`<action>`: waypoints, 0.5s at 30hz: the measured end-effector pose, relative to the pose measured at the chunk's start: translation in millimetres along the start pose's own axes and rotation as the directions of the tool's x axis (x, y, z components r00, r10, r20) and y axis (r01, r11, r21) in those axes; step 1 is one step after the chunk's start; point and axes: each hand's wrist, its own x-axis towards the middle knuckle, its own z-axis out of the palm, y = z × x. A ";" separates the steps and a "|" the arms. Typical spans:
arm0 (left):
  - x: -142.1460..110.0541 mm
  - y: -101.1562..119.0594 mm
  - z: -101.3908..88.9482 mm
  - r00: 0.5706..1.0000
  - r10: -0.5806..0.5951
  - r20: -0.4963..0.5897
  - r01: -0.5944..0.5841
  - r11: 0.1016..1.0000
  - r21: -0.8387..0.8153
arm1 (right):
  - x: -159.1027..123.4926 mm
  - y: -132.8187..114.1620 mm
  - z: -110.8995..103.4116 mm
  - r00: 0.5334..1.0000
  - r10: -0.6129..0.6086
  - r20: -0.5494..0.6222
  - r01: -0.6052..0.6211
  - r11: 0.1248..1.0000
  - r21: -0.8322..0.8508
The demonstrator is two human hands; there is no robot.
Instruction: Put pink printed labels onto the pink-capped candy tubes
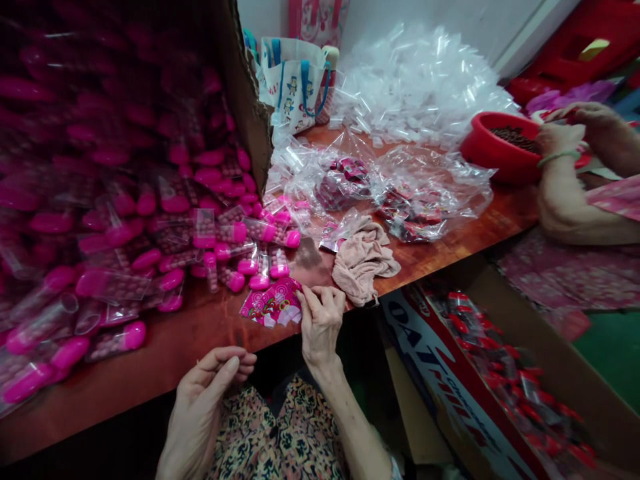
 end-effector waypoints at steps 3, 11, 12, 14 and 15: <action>0.7 0.8 1.3 1.000 0.012 0.012 -0.012 1.000 0.027 | 0.7 -2.3 -0.9 0.999 -0.006 -0.035 0.006 1.000 0.004; 1.9 1.9 4.3 1.000 0.011 0.025 -0.013 0.998 0.057 | 1.8 -3.3 0.5 0.998 -0.016 -0.057 0.018 0.999 0.035; 1.7 2.3 4.5 1.000 0.014 0.024 -0.016 0.998 0.061 | 1.4 -2.6 1.5 0.999 -0.021 -0.048 0.023 0.999 0.042; 1.5 4.4 6.3 0.999 0.036 0.021 -0.038 0.995 0.087 | 0.7 -2.5 2.9 0.999 -0.023 -0.044 0.025 0.998 0.053; 1.9 6.0 8.3 0.997 0.068 0.030 -0.071 0.990 0.122 | 0.7 -3.3 3.1 0.999 -0.019 -0.047 0.022 0.998 0.057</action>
